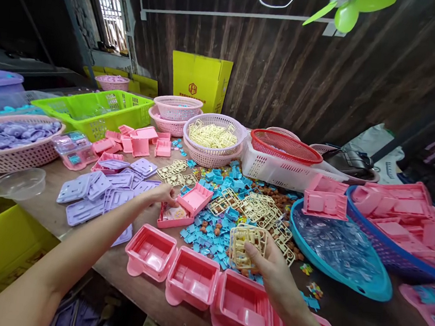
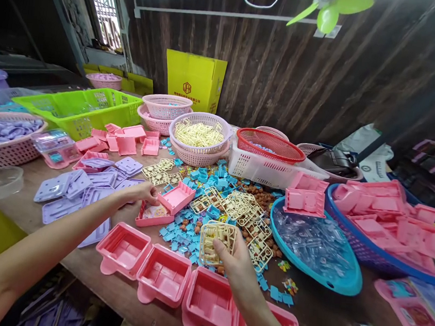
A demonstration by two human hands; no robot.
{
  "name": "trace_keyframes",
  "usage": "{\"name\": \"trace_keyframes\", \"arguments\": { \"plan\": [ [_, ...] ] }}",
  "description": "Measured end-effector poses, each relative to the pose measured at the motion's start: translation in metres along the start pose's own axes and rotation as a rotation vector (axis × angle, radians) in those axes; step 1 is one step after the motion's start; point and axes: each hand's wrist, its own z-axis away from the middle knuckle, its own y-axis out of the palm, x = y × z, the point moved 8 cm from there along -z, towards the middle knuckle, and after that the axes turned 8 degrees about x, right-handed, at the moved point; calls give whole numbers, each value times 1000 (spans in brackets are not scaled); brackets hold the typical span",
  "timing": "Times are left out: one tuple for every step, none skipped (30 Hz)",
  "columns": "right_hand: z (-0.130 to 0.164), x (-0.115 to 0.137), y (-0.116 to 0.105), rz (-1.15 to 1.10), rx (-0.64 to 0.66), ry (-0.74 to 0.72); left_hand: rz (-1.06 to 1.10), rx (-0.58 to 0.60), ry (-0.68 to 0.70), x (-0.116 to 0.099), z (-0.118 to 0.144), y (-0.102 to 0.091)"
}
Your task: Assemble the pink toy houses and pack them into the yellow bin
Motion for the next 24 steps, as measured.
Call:
{"name": "trace_keyframes", "arguments": {
  "plan": [
    [-1,-1,1,-25,-3,-6,3,17,-14,2,0,-1],
    [-2,-2,2,-51,-4,-11,4,33,-25,3,1,-2],
    [-2,-2,3,-75,-2,-15,1,46,-33,4,2,-4],
    [-3,-3,4,-95,3,-18,-5,53,-38,3,3,-5],
    [-3,-4,5,-109,13,-19,-16,54,-43,2,3,-6],
    [-3,-5,7,-119,25,-21,-33,48,-48,1,4,-7],
    [-3,-5,7,-123,36,-24,-54,34,-57,-1,5,-7],
    [-2,-6,8,-125,44,-25,-77,13,-70,-2,5,-8],
    [-2,-6,8,-128,49,-24,-102,-12,-82,-3,6,-8],
    [-1,-7,7,-132,52,-19,-126,-39,-95,-5,7,-9],
    [0,-8,6,-138,54,-10,-148,-64,-105,-6,8,-9],
    [0,-9,5,-145,52,-1,-170,-87,-115,-8,9,-9],
    [1,-9,4,-153,49,5,-192,-109,-126,-10,11,-8],
    [1,-10,2,-159,47,8,-216,-131,-139,-11,12,-9],
    [2,-10,1,-165,44,7,-240,-155,-154,-13,14,-9],
    [2,-10,1,-171,42,5,-264,-180,-171,-14,16,-10],
    [2,-11,0,-175,39,2,-287,-202,-188,-16,18,-11],
    [2,-12,0,-180,37,2,-306,-221,-203,-19,20,-13],
    [2,-12,0,-185,34,1,-319,-237,-214,-21,21,-14],
    [3,-13,1,-190,33,0,-326,-248,-221,-24,23,-16],
    [3,-14,1,-196,33,0,-326,-255,-222,-26,25,-18],
    [4,-15,1,-200,36,2,-321,-260,-220,-28,28,-21],
    [4,-15,1,-201,42,5,-311,-265,-216,-29,31,-24],
    [5,-16,1,-194,48,5,-297,-269,-212,-29,35,-28]
  ]
}}
